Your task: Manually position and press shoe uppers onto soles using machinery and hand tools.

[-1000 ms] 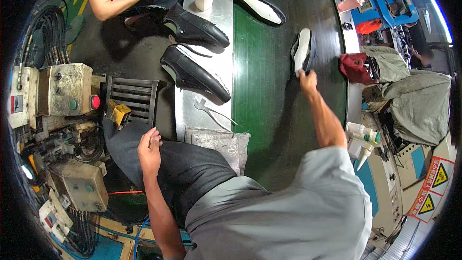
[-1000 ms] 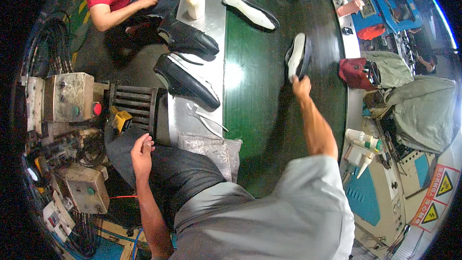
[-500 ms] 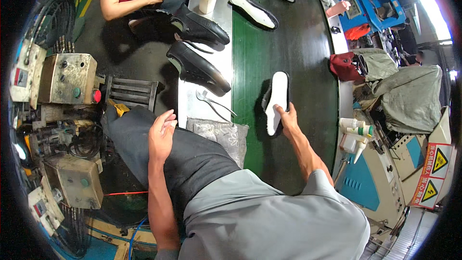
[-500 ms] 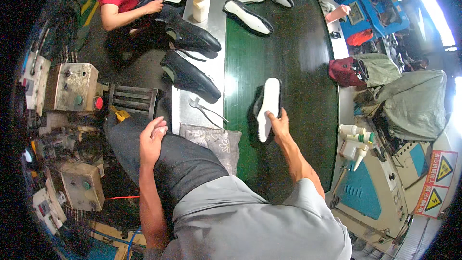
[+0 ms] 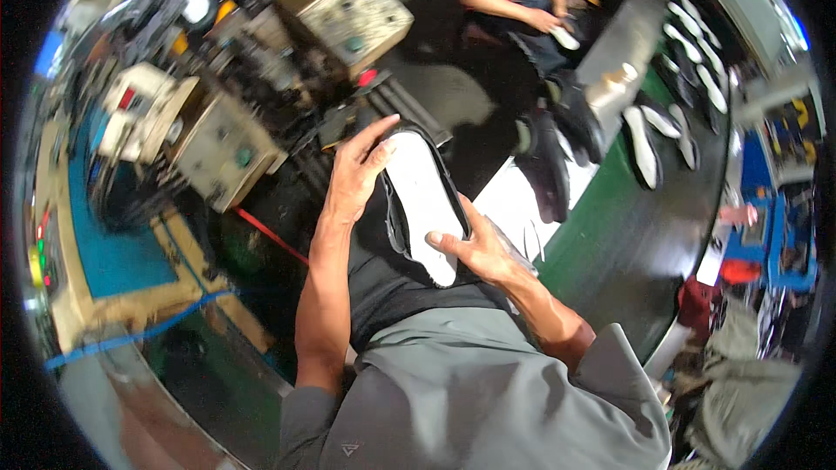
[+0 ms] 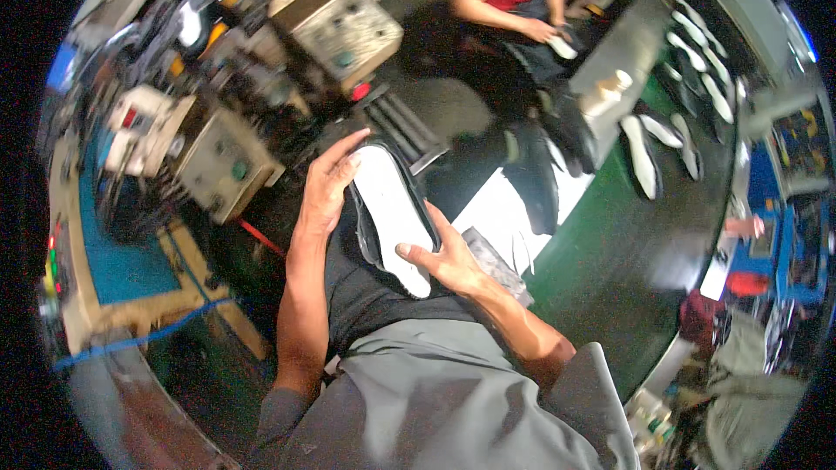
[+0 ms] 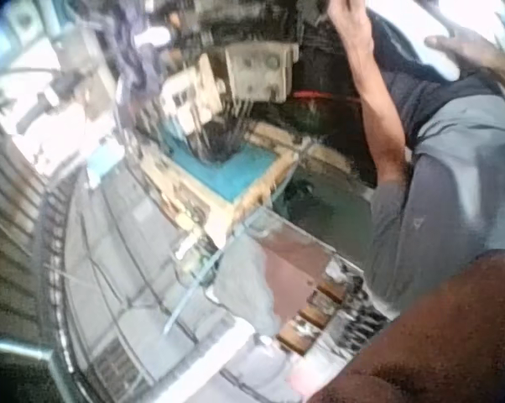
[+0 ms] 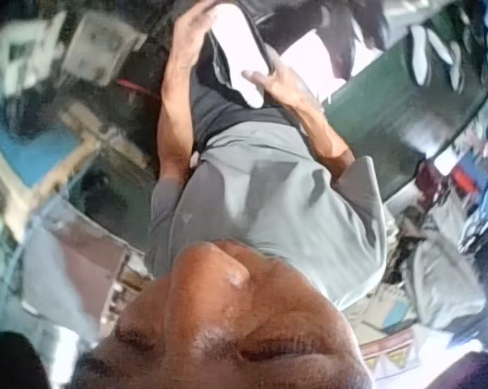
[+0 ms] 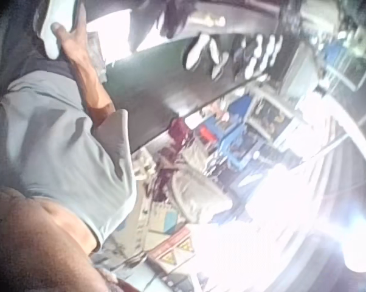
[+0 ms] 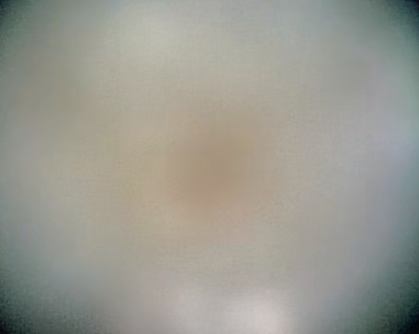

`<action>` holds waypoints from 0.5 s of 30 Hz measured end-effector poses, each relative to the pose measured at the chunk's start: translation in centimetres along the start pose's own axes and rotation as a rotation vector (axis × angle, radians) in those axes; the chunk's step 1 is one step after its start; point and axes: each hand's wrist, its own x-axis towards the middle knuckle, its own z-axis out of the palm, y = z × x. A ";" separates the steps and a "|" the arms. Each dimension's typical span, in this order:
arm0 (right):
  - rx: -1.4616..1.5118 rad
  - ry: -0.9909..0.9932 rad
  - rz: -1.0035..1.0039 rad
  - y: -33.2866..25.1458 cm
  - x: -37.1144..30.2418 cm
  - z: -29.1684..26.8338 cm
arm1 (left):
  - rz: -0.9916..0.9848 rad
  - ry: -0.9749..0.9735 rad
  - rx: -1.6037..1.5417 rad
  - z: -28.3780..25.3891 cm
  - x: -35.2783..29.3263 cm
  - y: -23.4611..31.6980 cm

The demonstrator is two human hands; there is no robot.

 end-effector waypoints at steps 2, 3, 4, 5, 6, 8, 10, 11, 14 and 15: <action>-0.132 -0.099 0.001 1.0 1.2 0.5 | 0.039 0.132 0.037 -1.6 -3.2 0.1; -0.257 -0.143 -0.014 1.4 1.9 0.8 | 0.058 0.199 0.057 -2.1 -4.3 0.3; -0.323 -0.156 -0.066 -1.8 2.1 1.7 | 0.077 0.263 0.070 -2.6 -5.4 0.3; -0.356 -0.155 -0.142 -2.3 3.1 2.5 | 0.052 0.288 0.093 -3.2 -6.3 -0.1; -0.392 -0.139 -0.225 -3.0 4.4 3.0 | 0.049 0.287 0.091 -3.4 -6.5 0.1; -0.397 -0.177 -0.274 -4.8 6.8 3.7 | 0.061 0.326 0.219 -3.0 -6.6 0.4; -0.400 -0.187 -0.274 -5.5 8.2 4.1 | 0.077 0.324 0.235 -2.4 -6.4 0.9; -0.388 -0.199 -0.284 -5.6 8.5 3.8 | 0.133 0.350 0.280 -2.2 -6.1 0.9; -0.340 -0.201 -0.297 -5.0 8.6 3.4 | 0.109 0.394 0.338 -1.3 -5.8 0.5; -0.303 -0.192 -0.303 -5.0 8.5 3.4 | 0.086 0.427 0.345 -0.7 -5.4 0.4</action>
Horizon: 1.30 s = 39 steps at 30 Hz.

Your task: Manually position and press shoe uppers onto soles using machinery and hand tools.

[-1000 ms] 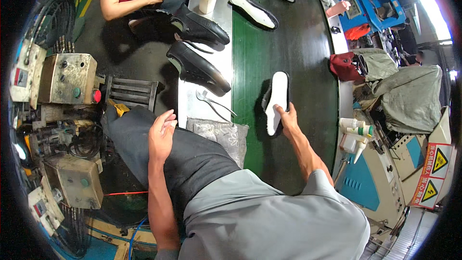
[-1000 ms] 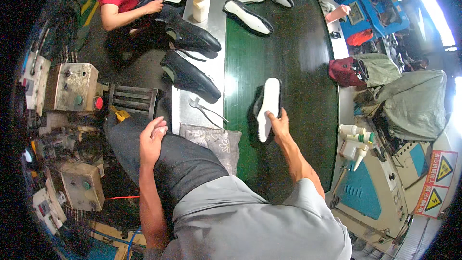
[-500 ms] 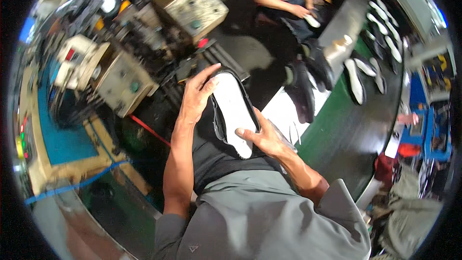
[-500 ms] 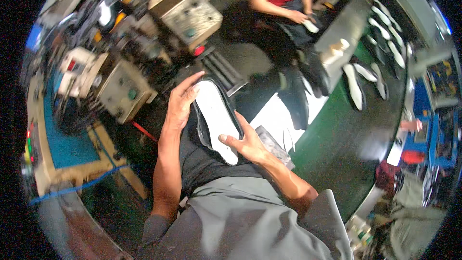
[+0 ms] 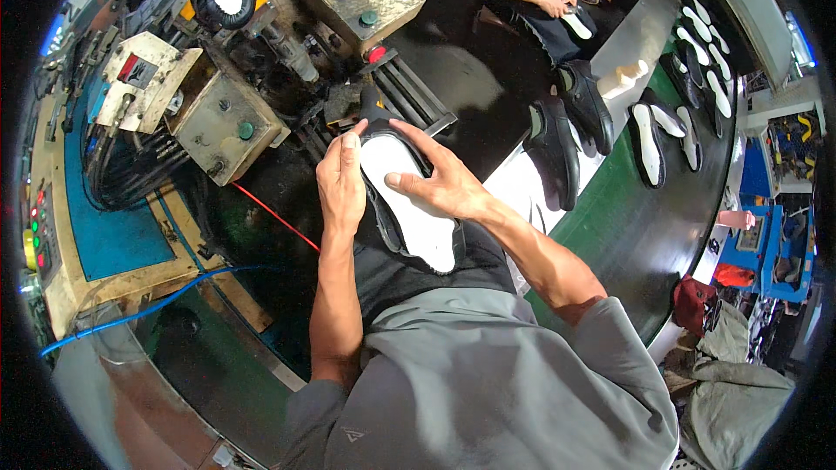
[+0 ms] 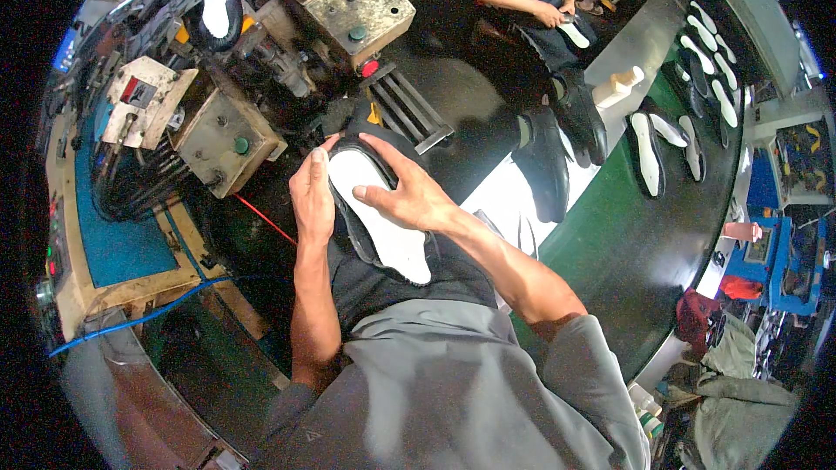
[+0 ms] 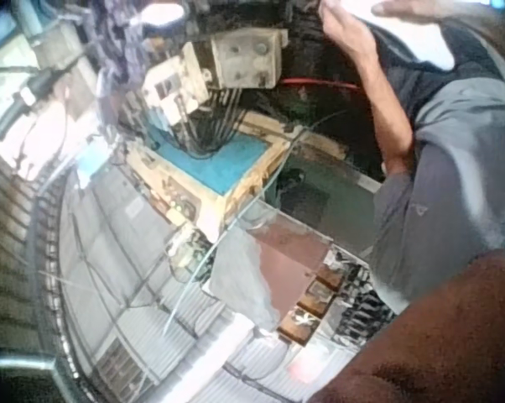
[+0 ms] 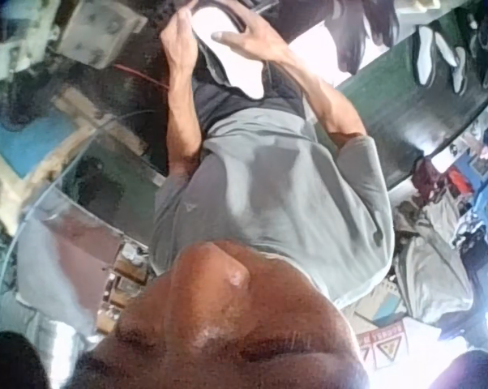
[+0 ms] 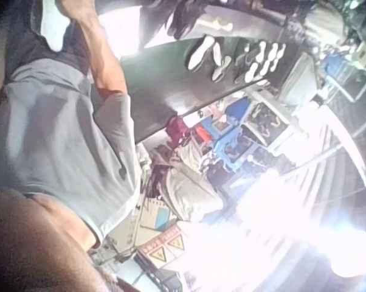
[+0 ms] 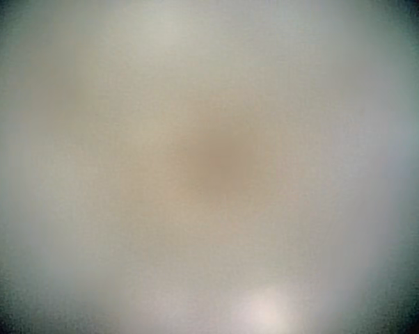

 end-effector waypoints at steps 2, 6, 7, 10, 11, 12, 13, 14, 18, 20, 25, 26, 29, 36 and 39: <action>0.039 0.021 0.035 -0.3 -0.4 -0.1 | -0.018 -0.026 -0.051 0.5 0.1 0.2; 0.092 0.004 0.055 0.1 -0.2 -0.1 | -0.069 -0.245 -0.245 -0.4 0.8 0.0; -0.055 0.071 0.042 0.3 -0.4 0.3 | -0.079 -0.255 -0.291 -0.4 1.0 -0.1; -0.118 0.109 0.038 1.3 -0.3 0.9 | -0.057 -0.251 -0.275 -0.4 1.4 -1.4; -0.165 0.148 0.002 1.5 -0.4 1.2 | -0.030 -0.230 -0.263 -0.3 1.3 -1.7; -0.212 0.186 -0.034 1.8 -0.5 1.4 | -0.005 -0.209 -0.252 -0.1 1.3 -1.9; -0.210 0.184 -0.031 2.0 -0.5 1.7 | -0.010 -0.208 -0.251 0.0 1.3 -2.0; -0.238 0.212 -0.063 2.2 -0.5 1.9 | 0.037 -0.183 -0.228 0.2 1.4 -2.2; -0.269 0.184 -0.114 2.1 -0.5 2.1 | 0.005 -0.200 -0.322 -0.5 1.2 -2.6; -0.003 0.047 -0.045 2.5 -0.1 0.3 | -0.033 -0.206 -0.380 -1.3 1.4 -3.5; 0.526 -0.180 0.122 4.2 1.2 -3.1 | -0.089 -0.313 -0.629 -2.0 1.3 -4.1; 0.528 -0.180 0.127 4.5 1.2 -3.1 | -0.093 -0.312 -0.629 -1.7 1.2 -4.0; 0.124 -0.212 -0.039 1.9 2.6 -3.0 | -0.066 -0.310 -0.637 -1.6 1.2 -4.0; -0.183 -0.152 -0.028 2.9 3.0 -1.1 | -0.119 -0.246 -0.555 0.2 1.6 -4.0; -0.203 -0.092 0.005 4.1 3.2 -1.0 | -0.132 -0.231 -0.498 1.1 1.8 -3.7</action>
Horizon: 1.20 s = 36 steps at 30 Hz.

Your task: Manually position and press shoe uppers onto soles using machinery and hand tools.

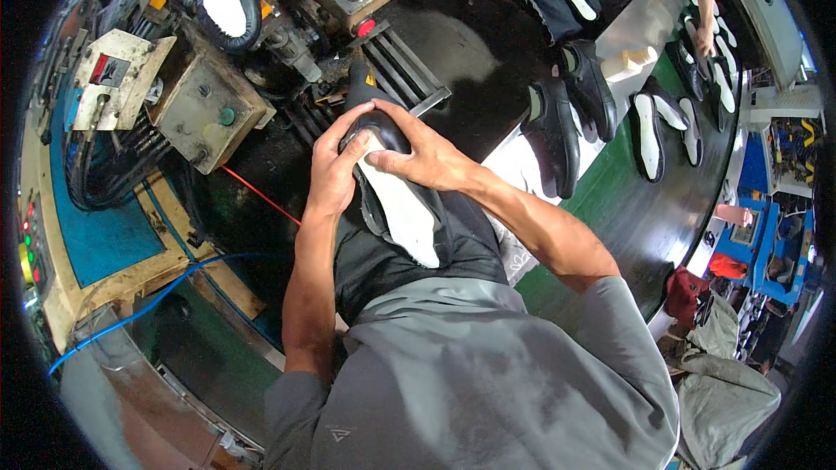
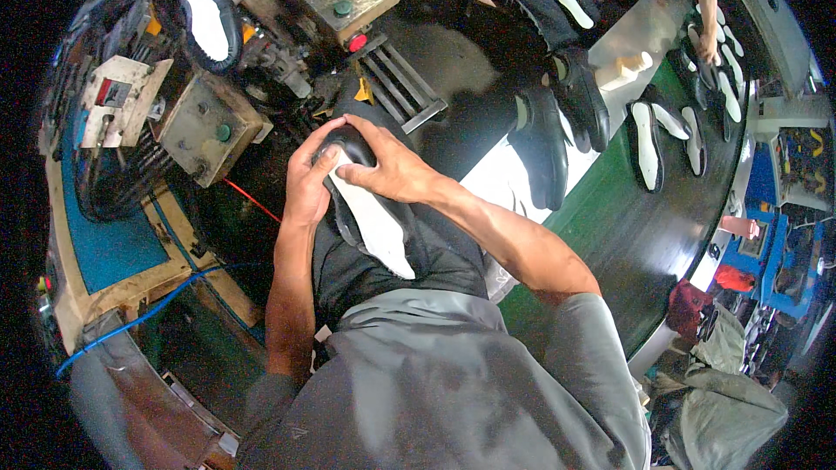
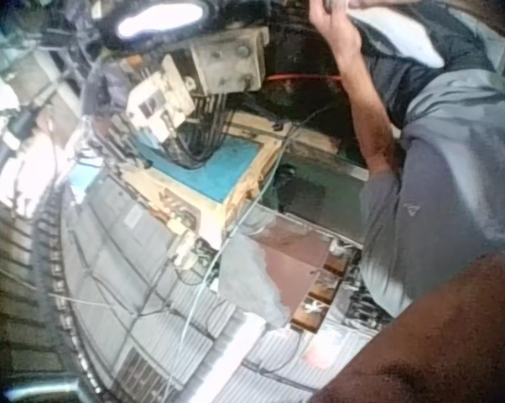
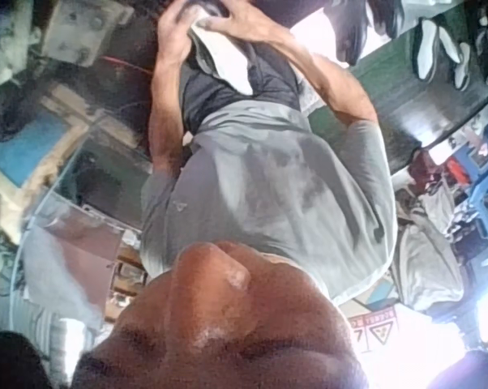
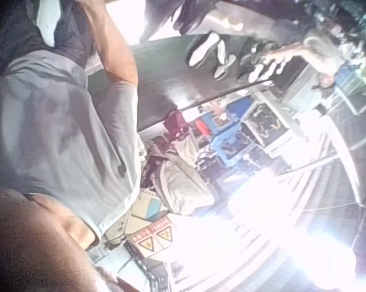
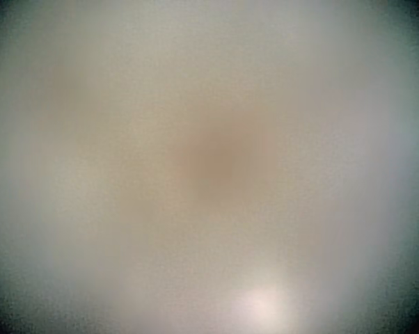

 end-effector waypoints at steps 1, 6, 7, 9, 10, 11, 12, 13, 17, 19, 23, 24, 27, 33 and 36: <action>0.121 -0.023 0.032 0.2 0.2 -0.1 | -0.036 0.025 0.042 0.1 0.2 -0.2; 0.303 -0.010 0.121 3.0 0.2 -0.8 | -0.186 0.070 -0.239 0.6 -0.3 -2.3; 0.478 -0.037 0.207 3.0 0.1 -1.4 | -0.167 0.027 -0.355 0.4 -0.7 -2.6; 0.713 -0.053 0.223 4.0 0.1 -1.3 | -0.163 0.038 -0.451 0.4 -1.7 -3.5; 0.746 -0.053 0.259 4.0 -0.2 -1.2 | -0.181 0.088 -0.433 0.9 -2.2 -4.4; 0.747 -0.056 0.266 4.1 -0.3 -1.1 | -0.202 0.148 -0.348 1.1 -2.4 -5.9; 0.741 -0.045 0.265 4.3 -0.2 -1.1 | -0.195 0.175 -0.331 1.6 -2.4 -6.3; 0.735 -0.035 0.262 4.5 0.0 -1.2 | -0.193 0.176 -0.313 1.9 -2.4 -6.6; 0.676 -0.022 0.261 4.3 0.3 -1.3 | -0.202 0.171 -0.221 2.5 -1.9 -6.5; 0.666 -0.009 0.262 4.9 0.2 -1.1 | -0.194 0.152 -0.151 2.5 -1.6 -6.4; 0.645 -0.007 0.291 4.9 0.3 -1.0 | -0.133 0.168 0.072 3.1 -1.5 -6.7; 0.643 -0.003 0.289 5.0 0.2 -0.9 | -0.131 0.164 0.072 3.3 -1.4 -6.4; 0.697 0.028 0.327 5.8 -0.6 -0.1 | -0.235 0.168 0.088 3.9 -2.4 -5.4; 0.378 0.066 0.430 3.5 -7.9 0.5 | -0.345 0.019 0.193 2.9 -8.9 -4.1; 0.344 0.101 0.490 3.0 -10.1 0.6 | -0.487 0.038 0.093 2.3 -10.5 -3.5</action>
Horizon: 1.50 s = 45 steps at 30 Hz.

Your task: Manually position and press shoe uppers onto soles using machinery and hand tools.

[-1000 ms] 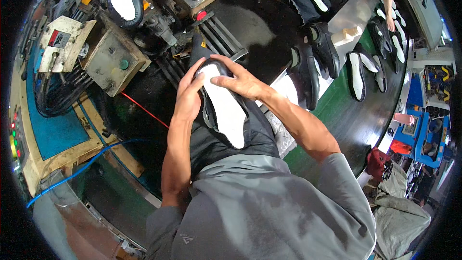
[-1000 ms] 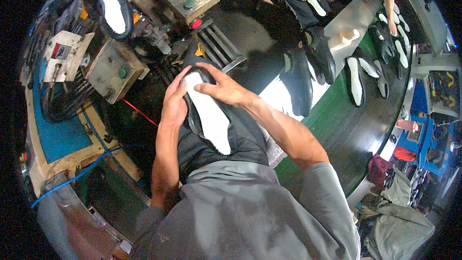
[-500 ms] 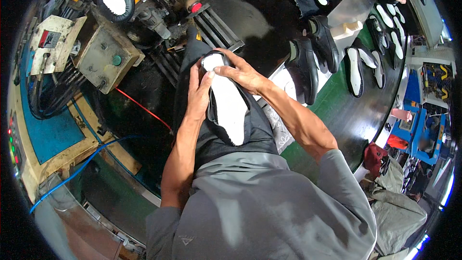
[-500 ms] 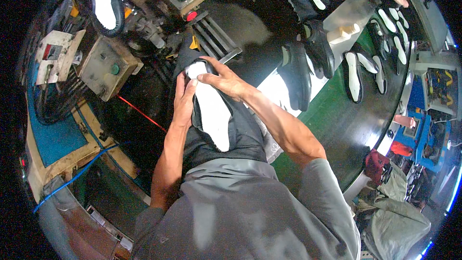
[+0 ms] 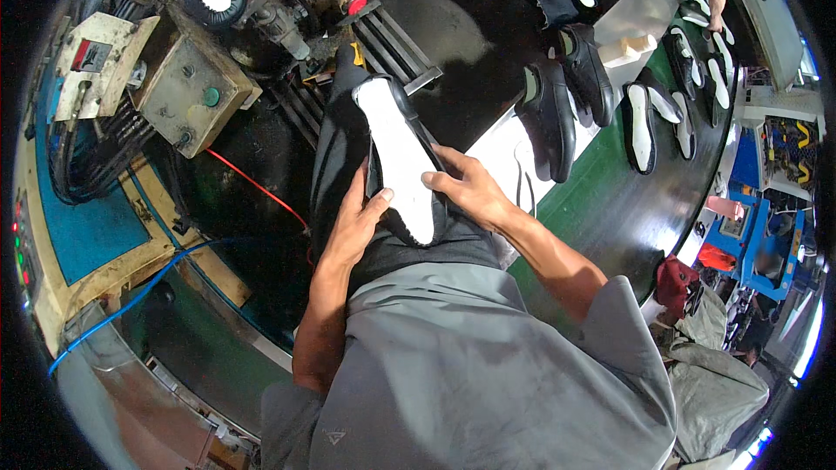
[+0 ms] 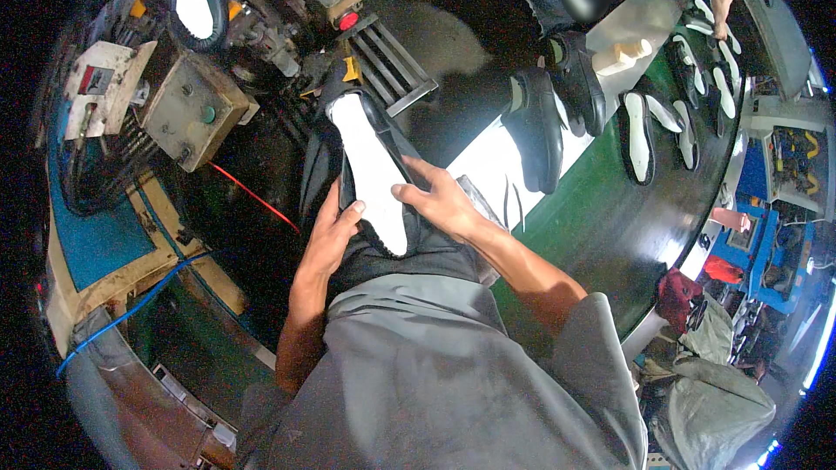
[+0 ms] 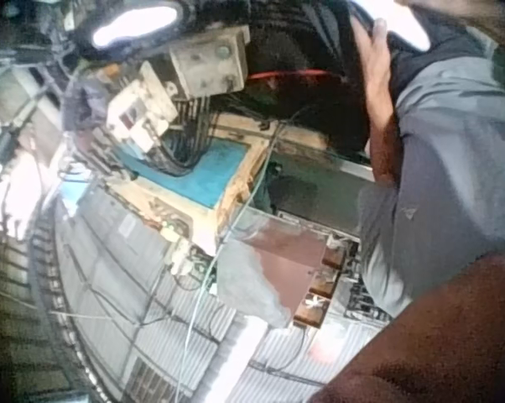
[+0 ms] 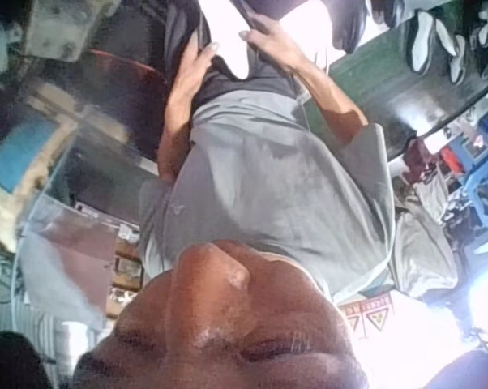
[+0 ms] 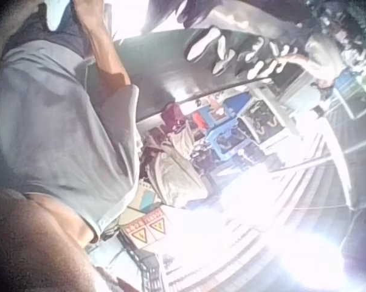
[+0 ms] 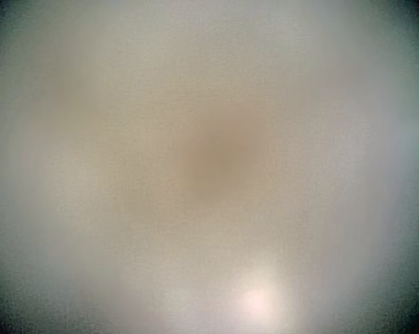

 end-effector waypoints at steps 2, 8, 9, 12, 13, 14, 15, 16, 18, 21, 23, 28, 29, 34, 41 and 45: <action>0.066 -0.094 -0.026 0.4 -0.3 -0.4 | -0.008 -0.036 -0.079 -0.2 -0.1 0.0; -1.281 0.028 -0.534 -4.0 -6.2 4.1 | -0.066 -0.079 -0.355 1.2 -0.1 1.5; -1.278 0.032 -0.541 -3.6 -5.8 4.1 | -0.067 -0.066 -0.416 1.4 -0.2 1.8; -1.104 0.111 -0.520 -2.2 -4.1 3.2 | -0.160 -0.118 -0.394 0.0 1.1 3.0; -1.074 0.105 -0.501 -2.2 -4.0 3.1 | -0.125 -0.014 -0.300 -0.2 2.0 3.6; -1.045 0.100 -0.481 -2.3 -4.0 2.9 | -0.036 0.227 -0.166 0.5 3.1 4.0; -0.969 0.091 -0.459 -2.5 -4.1 2.9 | 0.025 0.242 -0.216 0.1 4.6 4.5; -0.972 0.091 -0.479 -2.8 -4.1 3.0 | 0.092 0.262 -0.264 -0.7 6.1 4.8; -0.931 0.061 -0.534 -2.7 -4.2 2.9 | 0.186 0.026 -0.581 -3.3 10.2 3.1; -0.955 0.066 -0.581 -2.3 -4.2 2.8 | 0.288 0.171 -0.388 -1.8 11.6 2.5; -0.977 0.069 -0.572 -2.6 -4.5 2.6 | 0.272 0.330 -0.283 -0.9 12.1 2.3; -0.937 0.037 -0.556 -3.3 -3.8 1.9 | 0.498 0.512 0.613 -4.4 13.5 3.4; -0.953 0.021 -0.557 -3.6 -3.5 1.8 | 0.563 0.487 0.629 -5.2 14.2 3.3; -0.847 -0.015 -0.500 -5.3 -2.7 0.7 | 0.478 0.367 0.380 -8.1 15.6 4.2; -0.826 0.159 -0.583 -11.1 -1.1 -1.5 | 0.616 0.484 -0.277 -19.3 18.4 23.4; -0.867 0.219 -0.719 -17.5 2.7 0.5 | 0.475 0.107 -0.494 -22.4 20.1 30.4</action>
